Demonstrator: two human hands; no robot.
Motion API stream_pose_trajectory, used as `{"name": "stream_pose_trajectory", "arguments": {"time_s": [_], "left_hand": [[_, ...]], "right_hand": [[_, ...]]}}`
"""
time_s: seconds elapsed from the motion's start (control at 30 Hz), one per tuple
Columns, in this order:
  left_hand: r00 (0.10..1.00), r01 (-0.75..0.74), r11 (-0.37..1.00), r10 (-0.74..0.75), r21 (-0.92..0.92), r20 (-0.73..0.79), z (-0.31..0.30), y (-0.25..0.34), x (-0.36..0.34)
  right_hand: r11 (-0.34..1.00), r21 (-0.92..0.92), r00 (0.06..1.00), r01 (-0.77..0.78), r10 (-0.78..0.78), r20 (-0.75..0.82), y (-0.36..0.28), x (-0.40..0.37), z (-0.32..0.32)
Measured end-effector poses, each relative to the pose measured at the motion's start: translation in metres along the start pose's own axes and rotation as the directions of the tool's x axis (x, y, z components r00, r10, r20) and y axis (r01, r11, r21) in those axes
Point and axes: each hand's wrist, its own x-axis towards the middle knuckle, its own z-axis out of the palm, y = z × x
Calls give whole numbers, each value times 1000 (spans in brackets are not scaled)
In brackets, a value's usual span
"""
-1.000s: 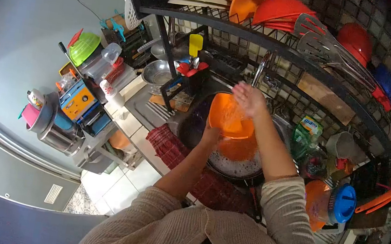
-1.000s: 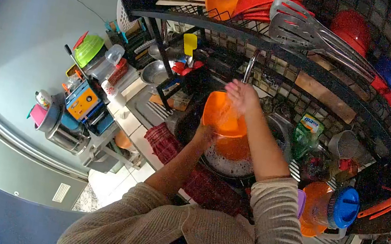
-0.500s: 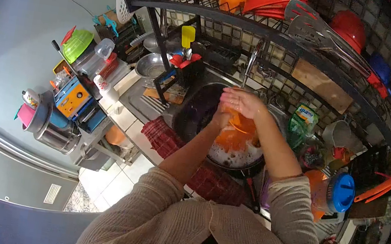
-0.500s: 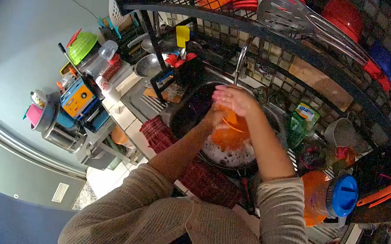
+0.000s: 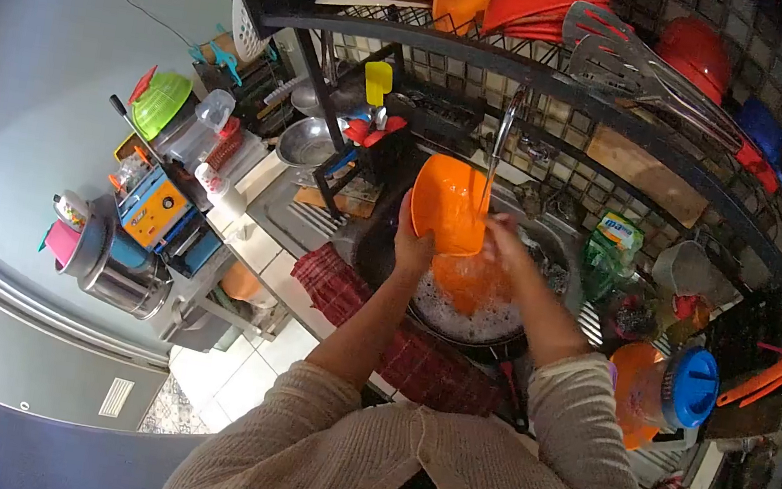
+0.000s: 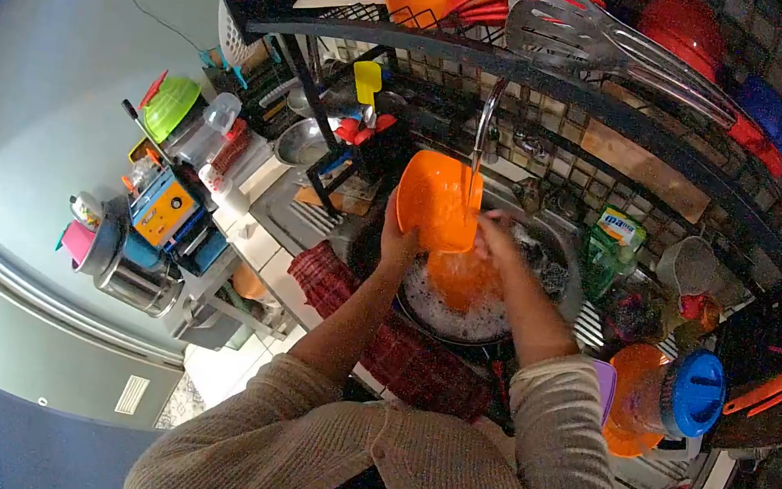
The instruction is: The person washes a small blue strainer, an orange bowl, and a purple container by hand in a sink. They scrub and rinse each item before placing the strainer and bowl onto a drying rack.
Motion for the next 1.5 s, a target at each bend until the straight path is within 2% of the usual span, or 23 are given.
{"name": "stream_pose_trajectory", "arguments": {"time_s": [0.07,0.17,0.23,0.33,0.53,0.67,0.7,0.73,0.77,0.87,0.93,0.97,1.0,1.03,1.07,1.13,1.17,1.23,1.3,1.37,1.4,1.43,1.5], "left_hand": [[996,-83,988,81,131,21,-6,-5,-4],[1000,-29,978,27,208,9,-14,1,-14],[952,273,949,-290,-161,-99,-12,36,-20],[897,427,891,-439,-152,-53,-36,18,-29],[694,719,693,-713,53,-100,-46,-12,-24],[803,589,807,-591,43,82,-34,-45,-14],[711,703,677,-684,-218,165,-22,-36,-8],[616,763,470,-737,-444,278,-12,-30,-2],[618,761,468,-733,-450,283,-8,-23,5],[438,617,-32,-816,-786,377,8,19,35],[449,705,-20,-761,-709,468,12,4,45],[442,780,4,-711,-625,547,14,-8,50],[657,750,402,-360,-525,662,11,-32,41],[654,752,405,-355,-520,669,17,-42,38],[707,684,623,-436,-380,558,27,-50,35],[766,589,787,-471,-184,437,37,-74,33],[764,641,696,-540,-324,352,42,-87,35],[734,669,581,-617,-464,286,55,-82,29],[847,531,714,-463,-456,262,63,-55,20],[794,584,615,-568,-530,216,68,-53,20],[722,616,516,-671,-595,166,66,-53,19],[723,615,517,-671,-596,164,57,-71,20],[789,593,737,-612,-325,53,31,-112,17]], "right_hand": [[935,157,945,-317,297,139,11,-12,21],[867,129,871,-481,457,180,20,-13,33],[852,100,852,-514,494,172,27,-2,36],[886,149,869,-439,377,322,17,20,34],[963,-264,922,-48,144,359,-80,-31,23],[914,-392,907,109,70,414,-107,-56,19],[754,-388,815,530,-326,479,-92,-45,11],[424,-353,551,834,-634,542,-89,-45,7],[418,-358,551,835,-632,546,-85,-46,0],[270,-606,627,748,-584,515,-81,-76,-15],[-211,-723,595,658,-445,670,-72,-92,-25],[-217,-727,595,652,-448,668,-71,-98,-30],[-272,-741,619,614,-418,666,-74,-105,-32],[-323,-752,643,575,-390,659,-76,-110,-33],[-322,-757,644,569,-398,654,-71,-109,-39],[26,-626,509,780,-609,609,-63,-103,-52],[23,-633,510,774,-615,602,-58,-100,-54],[557,-534,758,636,-579,300,-49,-98,-57],[481,-582,685,655,-703,190,-20,-66,-62],[878,-385,820,285,-431,-376,-3,-36,-60],[985,150,953,88,-40,-300,-29,-48,-52],[985,150,954,88,-40,-298,-35,-48,-53],[729,562,909,-391,209,361,-42,-43,-51]]}}
